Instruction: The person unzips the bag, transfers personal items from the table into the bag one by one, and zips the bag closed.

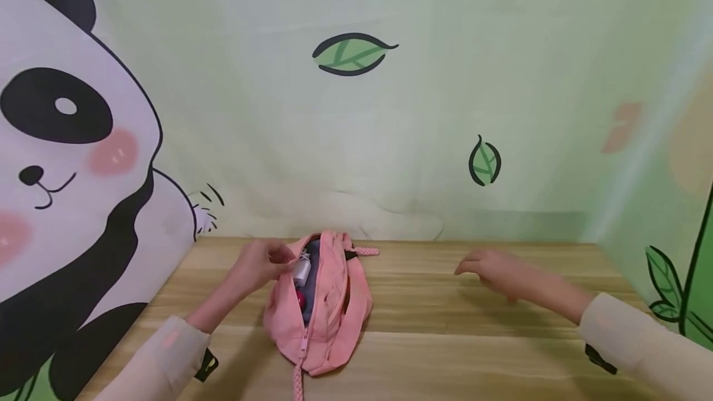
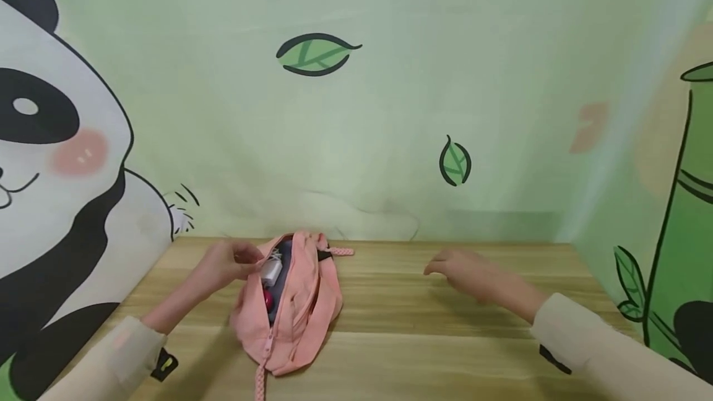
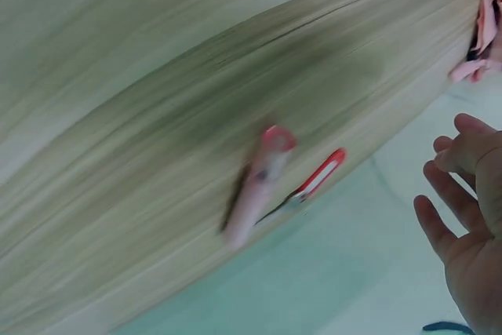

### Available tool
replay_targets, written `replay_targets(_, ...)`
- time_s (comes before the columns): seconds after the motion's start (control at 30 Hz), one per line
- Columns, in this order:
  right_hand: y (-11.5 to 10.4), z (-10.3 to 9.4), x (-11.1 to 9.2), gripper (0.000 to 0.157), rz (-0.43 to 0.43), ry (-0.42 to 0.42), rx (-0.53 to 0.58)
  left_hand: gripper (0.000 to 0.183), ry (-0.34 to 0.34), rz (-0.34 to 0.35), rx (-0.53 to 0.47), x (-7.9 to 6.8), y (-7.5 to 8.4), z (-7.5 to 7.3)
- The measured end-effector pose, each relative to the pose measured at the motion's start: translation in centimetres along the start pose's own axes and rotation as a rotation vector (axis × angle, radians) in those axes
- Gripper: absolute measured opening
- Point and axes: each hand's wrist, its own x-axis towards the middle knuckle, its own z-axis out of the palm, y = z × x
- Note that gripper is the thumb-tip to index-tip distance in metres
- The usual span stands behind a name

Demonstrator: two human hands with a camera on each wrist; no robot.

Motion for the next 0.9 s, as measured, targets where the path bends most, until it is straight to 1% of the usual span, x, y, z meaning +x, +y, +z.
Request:
replay_targets(0.1,0.4,0.0,-1.0,0.062,-0.012,-0.023,-0.032,0.008,-0.012,-0.024,-0.007,-0.4,-0.2,-0.1)
replay_targets(0.2,0.8,0.3,-2.0,0.064,-0.058,0.012,-0.068,0.008,-0.011,-0.041,-0.019,-0.8,-0.4,0.0)
replay_targets(0.33,1.3,0.6,-3.0,0.054,-0.081,0.069,-0.084,0.008,-0.007,-0.031,-0.023,-0.9,-0.5,0.0)
replay_targets(0.43,1.9,0.8,-3.7,0.045,-0.087,0.089,-0.101,0.008,-0.004,-0.023,-0.007,-0.6,-0.4,0.0)
replay_targets(0.5,2.5,1.1,-4.2,0.038,-0.111,0.115,-0.116,0.007,-0.002,-0.018,0.0,-0.3,-0.2,0.0)
replay_targets(0.53,2.8,1.3,-4.6,0.037,-0.125,0.135,-0.124,0.007,0.0,-0.015,0.004,-0.2,-0.1,0.0)
replay_targets(0.63,3.8,1.9,-5.5,0.042,-0.169,0.204,-0.16,0.007,-0.002,0.004,0.0,0.1,0.0,0.0)
replay_targets(0.7,4.3,2.3,-5.9,0.048,-0.184,0.235,-0.176,0.007,-0.004,0.003,-0.007,-0.1,0.0,0.0)
replay_targets(0.73,4.5,2.5,-6.1,0.052,-0.186,0.241,-0.181,0.007,-0.005,0.004,-0.01,-0.2,0.0,-0.1)
replay_targets(0.8,4.8,2.7,-6.4,0.056,-0.186,0.242,-0.191,0.008,-0.005,0.006,-0.014,-0.3,-0.1,-0.1)
replay_targets(0.9,5.0,2.7,-6.8,0.057,-0.143,0.214,-0.174,0.008,-0.006,0.015,-0.018,-0.4,-0.2,-0.3)
